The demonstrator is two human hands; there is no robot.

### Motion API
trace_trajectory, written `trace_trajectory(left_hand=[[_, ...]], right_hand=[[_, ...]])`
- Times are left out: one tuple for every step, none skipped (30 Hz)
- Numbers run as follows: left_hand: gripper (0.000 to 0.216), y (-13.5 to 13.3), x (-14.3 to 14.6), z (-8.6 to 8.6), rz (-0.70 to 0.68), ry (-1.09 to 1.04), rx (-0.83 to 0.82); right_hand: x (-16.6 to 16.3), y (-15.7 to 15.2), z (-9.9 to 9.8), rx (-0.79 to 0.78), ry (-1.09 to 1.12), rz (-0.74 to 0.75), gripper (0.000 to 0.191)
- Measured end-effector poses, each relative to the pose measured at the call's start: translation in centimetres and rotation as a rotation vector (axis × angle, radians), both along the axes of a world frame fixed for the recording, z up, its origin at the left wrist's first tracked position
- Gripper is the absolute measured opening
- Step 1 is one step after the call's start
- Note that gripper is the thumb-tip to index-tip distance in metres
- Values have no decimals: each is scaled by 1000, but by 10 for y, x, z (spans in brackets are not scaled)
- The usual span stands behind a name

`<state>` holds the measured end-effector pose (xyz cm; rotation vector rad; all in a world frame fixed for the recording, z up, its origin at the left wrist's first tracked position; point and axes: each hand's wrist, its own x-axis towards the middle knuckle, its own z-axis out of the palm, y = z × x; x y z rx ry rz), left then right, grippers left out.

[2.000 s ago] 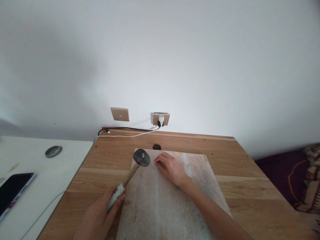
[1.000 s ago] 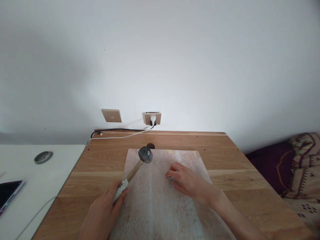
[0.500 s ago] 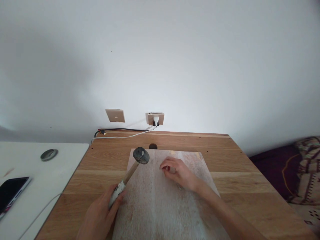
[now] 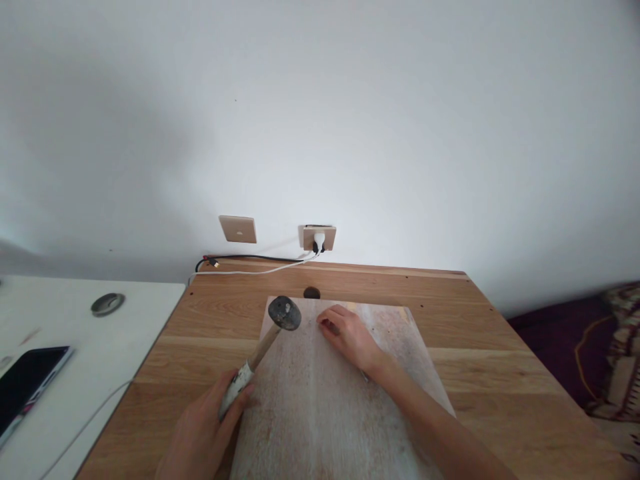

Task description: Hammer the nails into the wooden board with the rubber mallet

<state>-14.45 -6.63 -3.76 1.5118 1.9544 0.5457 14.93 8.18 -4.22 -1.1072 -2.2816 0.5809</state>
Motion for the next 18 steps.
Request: trace_trajectory(left_hand=[[45,0,0,0,-5,-4,-5],[45,0,1,1,-10,-8,-10],[44,1,2,3,-17,-10,-12],[44,2,4,4,-27,-14,-14],[43,3,6,6,-42,-18,-14],[42,5,9,9,-59,-22,-11],[41,7,13,11,-80,-25,-7],[41,9,17,14,-98,-25,-3],[41,12,21,16,-115,-19,-3],[42,14,25,19,-129,-8,-8],[43,17,28,21,-141,7,-19],[44,19,31,22,-148,24,-34],[46,21,34,23,-152,40,-51],[48,22,36,23,-155,52,-63],[50,23,36,23,-156,59,-71],[52,23,37,22,-154,62,-72],[52,23,36,21,-150,59,-70],[53,22,36,21,-147,54,-68]], right_hand=[[0,0,0,-2,-13,-1,21],[0,0,0,-5,-24,-5,21],[0,0,0,-9,-34,-10,20],[-1,0,0,-14,-42,-18,19],[-1,-1,-1,-20,-48,-26,19],[-1,-1,-1,-26,-53,-33,20],[-2,-1,-1,-33,-57,-39,21],[-2,-1,-1,-41,-59,-44,22],[-2,-1,-1,-49,-60,-49,22],[-2,-1,-1,-56,-59,-55,21],[-2,-1,0,-63,-58,-62,20],[-2,-1,0,-70,-54,-70,21],[-2,-1,0,-77,-49,-79,22],[-2,-1,-1,-84,-43,-87,25],[-2,0,-1,-92,-37,-94,30],[-2,0,-2,-100,-30,-100,36],[-2,1,-3,-107,-23,-104,43],[-2,1,-4,-115,-18,-105,48]])
